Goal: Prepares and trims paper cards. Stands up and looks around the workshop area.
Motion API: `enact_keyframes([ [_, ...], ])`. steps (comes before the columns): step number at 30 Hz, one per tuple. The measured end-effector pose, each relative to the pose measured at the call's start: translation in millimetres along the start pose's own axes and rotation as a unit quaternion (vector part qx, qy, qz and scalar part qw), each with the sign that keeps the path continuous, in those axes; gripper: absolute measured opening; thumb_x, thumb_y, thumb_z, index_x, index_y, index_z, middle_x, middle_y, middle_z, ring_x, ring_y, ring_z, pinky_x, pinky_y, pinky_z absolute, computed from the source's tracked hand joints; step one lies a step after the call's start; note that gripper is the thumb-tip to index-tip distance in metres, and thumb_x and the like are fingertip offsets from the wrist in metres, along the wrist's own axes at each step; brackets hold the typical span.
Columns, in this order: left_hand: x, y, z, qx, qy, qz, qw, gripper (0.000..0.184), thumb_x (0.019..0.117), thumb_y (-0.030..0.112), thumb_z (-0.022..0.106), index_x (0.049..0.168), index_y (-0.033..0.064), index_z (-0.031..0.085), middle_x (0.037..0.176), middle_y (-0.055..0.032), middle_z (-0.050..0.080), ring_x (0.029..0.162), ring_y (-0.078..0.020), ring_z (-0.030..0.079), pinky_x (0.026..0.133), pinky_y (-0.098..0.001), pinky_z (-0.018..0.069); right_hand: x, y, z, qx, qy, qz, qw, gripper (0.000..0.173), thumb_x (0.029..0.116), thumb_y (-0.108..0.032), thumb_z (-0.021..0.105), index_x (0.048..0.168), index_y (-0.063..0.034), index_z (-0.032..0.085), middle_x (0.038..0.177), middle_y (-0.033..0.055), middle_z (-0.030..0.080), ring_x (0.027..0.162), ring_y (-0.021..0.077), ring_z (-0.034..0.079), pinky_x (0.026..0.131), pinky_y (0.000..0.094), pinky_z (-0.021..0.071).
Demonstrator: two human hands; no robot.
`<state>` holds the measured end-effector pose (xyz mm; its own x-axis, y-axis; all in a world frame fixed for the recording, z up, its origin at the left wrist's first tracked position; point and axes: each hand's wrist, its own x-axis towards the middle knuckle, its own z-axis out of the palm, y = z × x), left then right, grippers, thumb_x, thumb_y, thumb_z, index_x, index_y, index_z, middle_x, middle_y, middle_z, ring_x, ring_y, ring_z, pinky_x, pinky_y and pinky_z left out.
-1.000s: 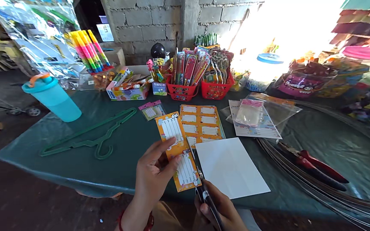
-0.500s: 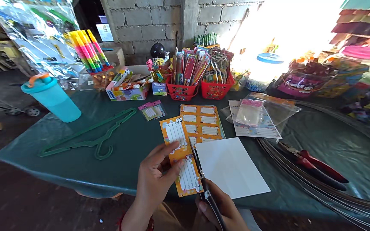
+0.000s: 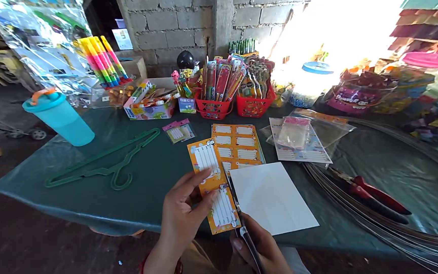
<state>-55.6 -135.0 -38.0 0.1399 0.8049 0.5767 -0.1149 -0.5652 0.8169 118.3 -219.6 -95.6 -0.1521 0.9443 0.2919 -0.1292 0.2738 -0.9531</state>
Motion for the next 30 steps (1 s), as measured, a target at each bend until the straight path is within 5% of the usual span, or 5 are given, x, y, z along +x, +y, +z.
enact_keyframes([
  [30, -7.8, 1.9, -0.2, -0.044, -0.026, -0.034, 0.998, 0.042, 0.0863, 0.005, 0.077, 0.128, 0.0027, 0.069, 0.125, -0.0034, 0.067, 0.086, -0.0063, 0.072, 0.075, -0.0221, 0.0636, 5.5, 1.7, -0.3, 0.013, 0.001, -0.036, 0.999, 0.047, 0.0987, -0.015, 0.06, 0.138, 0.0056, 0.045, 0.101, -0.0084, 0.069, 0.077, -0.008, 0.06, 0.067, 0.0131, 0.0524],
])
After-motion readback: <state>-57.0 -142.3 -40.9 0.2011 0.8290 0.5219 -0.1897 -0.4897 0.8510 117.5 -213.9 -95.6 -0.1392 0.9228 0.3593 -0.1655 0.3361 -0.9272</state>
